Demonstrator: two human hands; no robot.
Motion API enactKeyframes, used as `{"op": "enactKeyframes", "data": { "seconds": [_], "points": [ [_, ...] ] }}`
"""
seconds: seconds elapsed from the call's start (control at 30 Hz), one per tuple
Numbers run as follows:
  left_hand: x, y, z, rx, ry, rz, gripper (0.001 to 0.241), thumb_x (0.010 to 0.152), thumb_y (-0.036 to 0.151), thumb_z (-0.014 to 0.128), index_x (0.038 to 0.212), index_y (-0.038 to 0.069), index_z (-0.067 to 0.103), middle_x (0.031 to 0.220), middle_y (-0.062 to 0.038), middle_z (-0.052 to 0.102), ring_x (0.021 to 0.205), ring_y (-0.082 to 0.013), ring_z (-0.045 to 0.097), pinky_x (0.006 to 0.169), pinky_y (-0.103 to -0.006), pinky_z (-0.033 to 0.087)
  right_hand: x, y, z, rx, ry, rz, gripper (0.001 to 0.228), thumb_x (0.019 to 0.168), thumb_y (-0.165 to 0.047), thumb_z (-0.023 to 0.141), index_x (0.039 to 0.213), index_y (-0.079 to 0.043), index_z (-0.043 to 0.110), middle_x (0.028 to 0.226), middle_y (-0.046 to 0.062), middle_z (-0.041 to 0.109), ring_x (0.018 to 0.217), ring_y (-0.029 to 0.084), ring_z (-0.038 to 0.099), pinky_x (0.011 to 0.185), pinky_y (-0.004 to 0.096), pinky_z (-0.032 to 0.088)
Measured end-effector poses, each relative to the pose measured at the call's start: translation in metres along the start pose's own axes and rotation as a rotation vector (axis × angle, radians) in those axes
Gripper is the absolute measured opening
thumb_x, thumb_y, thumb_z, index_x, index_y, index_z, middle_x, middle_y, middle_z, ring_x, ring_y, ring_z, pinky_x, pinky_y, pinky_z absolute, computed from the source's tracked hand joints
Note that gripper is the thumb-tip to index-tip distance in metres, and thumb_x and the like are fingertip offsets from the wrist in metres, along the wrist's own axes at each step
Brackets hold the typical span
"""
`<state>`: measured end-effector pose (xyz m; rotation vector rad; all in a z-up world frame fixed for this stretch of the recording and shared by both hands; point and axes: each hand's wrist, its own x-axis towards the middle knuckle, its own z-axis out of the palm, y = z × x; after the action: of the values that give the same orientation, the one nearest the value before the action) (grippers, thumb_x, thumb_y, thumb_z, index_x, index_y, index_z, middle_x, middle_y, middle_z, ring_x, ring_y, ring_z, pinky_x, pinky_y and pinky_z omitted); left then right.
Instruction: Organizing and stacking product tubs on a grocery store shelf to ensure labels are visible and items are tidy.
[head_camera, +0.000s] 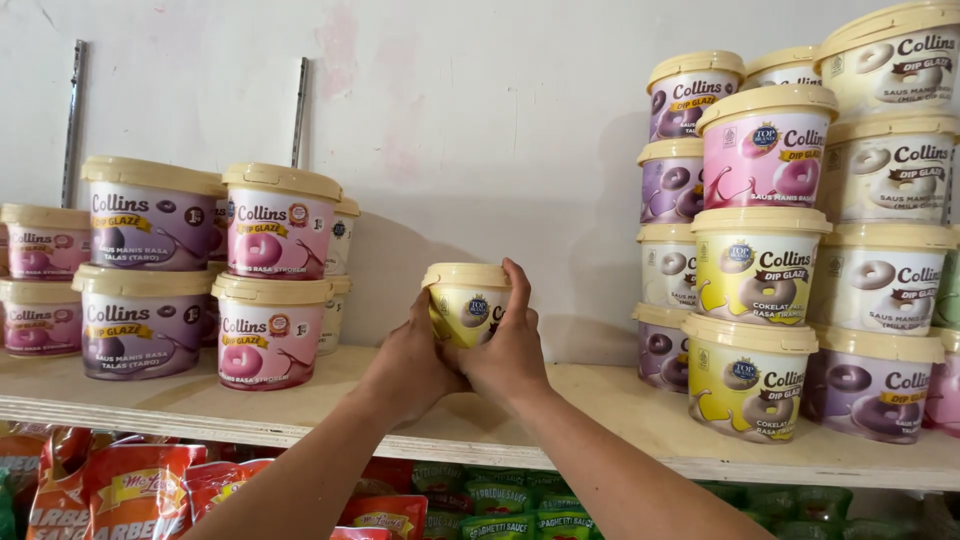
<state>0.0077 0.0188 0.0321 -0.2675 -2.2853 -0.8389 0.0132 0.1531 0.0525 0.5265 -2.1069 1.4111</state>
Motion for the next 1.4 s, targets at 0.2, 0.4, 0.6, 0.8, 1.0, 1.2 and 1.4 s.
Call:
{"op": "enactKeyframes", "data": {
  "seconds": [0.2, 0.4, 0.6, 0.8, 1.0, 1.2, 1.4],
  "points": [
    [0.005, -0.02, 0.006, 0.019, -0.083, -0.053, 0.12, 0.068, 0.024, 0.088, 0.16, 0.001, 0.014, 0.136, -0.026, 0.061, 0.13, -0.0449, 0.059, 0.11, -0.0507, 0.053, -0.002, 0.013, 0.011, -0.014, -0.019, 0.059, 0.109, 0.074, -0.03, 0.086, 0.157, -0.041, 0.015, 0.147, 0.025, 0.042, 0.14, 0.041, 0.05, 0.118, 0.044, 0.042],
    [0.001, -0.015, 0.005, 0.073, -0.099, -0.051, 0.12, 0.068, 0.021, 0.088, 0.159, 0.002, 0.012, 0.134, -0.03, 0.06, 0.129, -0.0477, 0.059, 0.109, -0.0534, 0.053, -0.002, 0.013, 0.01, -0.055, -0.042, 0.058, 0.11, 0.074, -0.026, 0.085, 0.155, -0.039, 0.013, 0.146, 0.026, 0.042, 0.141, 0.043, 0.049, 0.118, 0.047, 0.042],
    [-0.002, -0.01, 0.003, 0.037, -0.106, -0.073, 0.118, 0.068, 0.022, 0.088, 0.159, 0.0, 0.015, 0.144, -0.029, 0.054, 0.135, -0.0467, 0.054, 0.113, -0.0529, 0.05, -0.006, 0.012, 0.004, -0.081, -0.066, 0.013, 0.106, 0.076, -0.022, 0.082, 0.154, -0.034, 0.011, 0.145, 0.029, 0.043, 0.14, 0.047, 0.048, 0.119, 0.051, 0.04],
    [-0.004, -0.004, 0.003, 0.117, -0.147, -0.136, 0.122, 0.068, 0.032, 0.093, 0.158, 0.0, 0.018, 0.146, -0.027, 0.053, 0.136, -0.0448, 0.053, 0.115, -0.0505, 0.048, -0.004, 0.02, 0.001, -0.157, -0.066, -0.02, 0.104, 0.073, -0.027, 0.084, 0.15, -0.032, 0.014, 0.143, 0.029, 0.047, 0.139, 0.048, 0.049, 0.117, 0.053, 0.041],
    [0.011, -0.026, 0.011, -0.396, -0.154, -0.255, 0.1, 0.08, 0.04, 0.078, 0.161, 0.007, 0.029, 0.15, -0.019, 0.055, 0.141, -0.0359, 0.051, 0.115, -0.0483, 0.046, -0.024, 0.0, -0.025, -0.094, -0.177, -0.013, 0.087, 0.082, -0.01, 0.053, 0.158, -0.025, 0.013, 0.149, 0.037, 0.043, 0.136, 0.052, 0.052, 0.115, 0.059, 0.04],
    [-0.005, 0.028, -0.032, -0.728, -0.065, -0.459, 0.093, 0.09, 0.062, 0.049, 0.158, 0.0, 0.037, 0.159, -0.025, 0.042, 0.15, -0.0392, 0.039, 0.123, -0.0491, 0.035, 0.0, 0.037, -0.021, -0.175, -0.326, 0.069, 0.122, 0.079, -0.036, 0.079, 0.164, -0.014, -0.005, 0.15, 0.033, 0.047, 0.141, 0.048, 0.049, 0.117, 0.056, 0.039],
    [0.027, 0.017, -0.016, -0.594, -0.001, -0.517, 0.07, 0.104, 0.051, 0.044, 0.152, -0.001, 0.046, 0.147, -0.023, 0.052, 0.143, -0.0362, 0.048, 0.119, -0.0494, 0.04, 0.001, 0.039, -0.018, -0.243, -0.327, 0.016, 0.137, 0.074, -0.054, 0.085, 0.164, -0.005, -0.006, 0.151, 0.031, 0.048, 0.143, 0.044, 0.047, 0.122, 0.053, 0.035]
  ]
}}
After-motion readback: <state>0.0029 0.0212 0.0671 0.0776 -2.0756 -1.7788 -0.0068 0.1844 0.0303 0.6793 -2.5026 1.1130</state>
